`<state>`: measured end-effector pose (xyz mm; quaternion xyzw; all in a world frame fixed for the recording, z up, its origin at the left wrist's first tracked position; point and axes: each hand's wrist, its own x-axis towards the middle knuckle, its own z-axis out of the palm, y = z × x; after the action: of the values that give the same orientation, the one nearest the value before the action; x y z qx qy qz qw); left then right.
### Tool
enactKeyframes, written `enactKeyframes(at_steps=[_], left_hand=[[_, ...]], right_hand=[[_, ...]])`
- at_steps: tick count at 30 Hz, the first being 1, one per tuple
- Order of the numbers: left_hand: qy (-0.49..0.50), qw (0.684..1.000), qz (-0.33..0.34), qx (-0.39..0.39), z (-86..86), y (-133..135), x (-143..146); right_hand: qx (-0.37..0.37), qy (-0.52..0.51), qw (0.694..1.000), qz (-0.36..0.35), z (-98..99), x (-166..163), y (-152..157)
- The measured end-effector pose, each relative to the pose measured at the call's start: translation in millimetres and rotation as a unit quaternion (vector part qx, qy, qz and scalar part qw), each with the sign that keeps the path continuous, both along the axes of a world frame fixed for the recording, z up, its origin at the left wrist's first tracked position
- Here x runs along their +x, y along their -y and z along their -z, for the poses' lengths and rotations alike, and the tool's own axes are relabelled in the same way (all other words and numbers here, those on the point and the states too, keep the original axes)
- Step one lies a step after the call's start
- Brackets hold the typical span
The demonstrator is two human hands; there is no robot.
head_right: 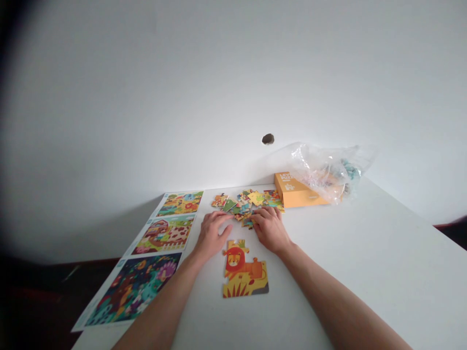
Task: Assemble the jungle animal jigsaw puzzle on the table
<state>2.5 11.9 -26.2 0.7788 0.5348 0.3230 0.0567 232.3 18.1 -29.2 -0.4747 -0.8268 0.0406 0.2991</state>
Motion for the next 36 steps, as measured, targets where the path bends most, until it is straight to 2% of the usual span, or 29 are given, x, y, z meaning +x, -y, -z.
enactKeyframes(at_steps=[3, 7, 11, 14, 19, 21, 28, 36], left_hand=[[-0.027, 0.998, -0.057, -0.018, 2.9, -3, -1], [-0.039, 0.998, -0.042, -0.030, 2.9, -5, 0], [-0.020, 0.999, -0.027, -0.024, 3.3, -8, -2], [-0.004, 0.999, -0.030, -0.021, 5.2, -11, -5], [-0.002, 0.990, -0.139, 0.010, 10.9, -13, -8], [-0.020, 0.988, -0.152, 0.017, 12.7, -13, -7], [-0.030, 0.989, -0.143, -0.009, 12.4, -12, -5], [0.018, 0.994, -0.106, -0.011, 9.0, -11, -6]], right_hand=[[0.003, -0.003, 1.000, 0.013, -0.3, -2, 1], [0.002, 0.005, 0.999, 0.052, -6.0, -12, -5], [-0.017, 0.035, 0.996, 0.082, -12.8, -33, -23], [-0.034, 0.051, 0.995, 0.084, -13.2, -48, -34], [-0.022, 0.057, 0.996, 0.068, -9.6, -53, -32], [-0.002, 0.050, 0.997, 0.057, -8.1, -49, -31], [0.057, -0.019, 0.998, 0.012, -4.9, -33, -44], [0.051, -0.028, 0.998, 0.030, -7.3, -34, -43]])
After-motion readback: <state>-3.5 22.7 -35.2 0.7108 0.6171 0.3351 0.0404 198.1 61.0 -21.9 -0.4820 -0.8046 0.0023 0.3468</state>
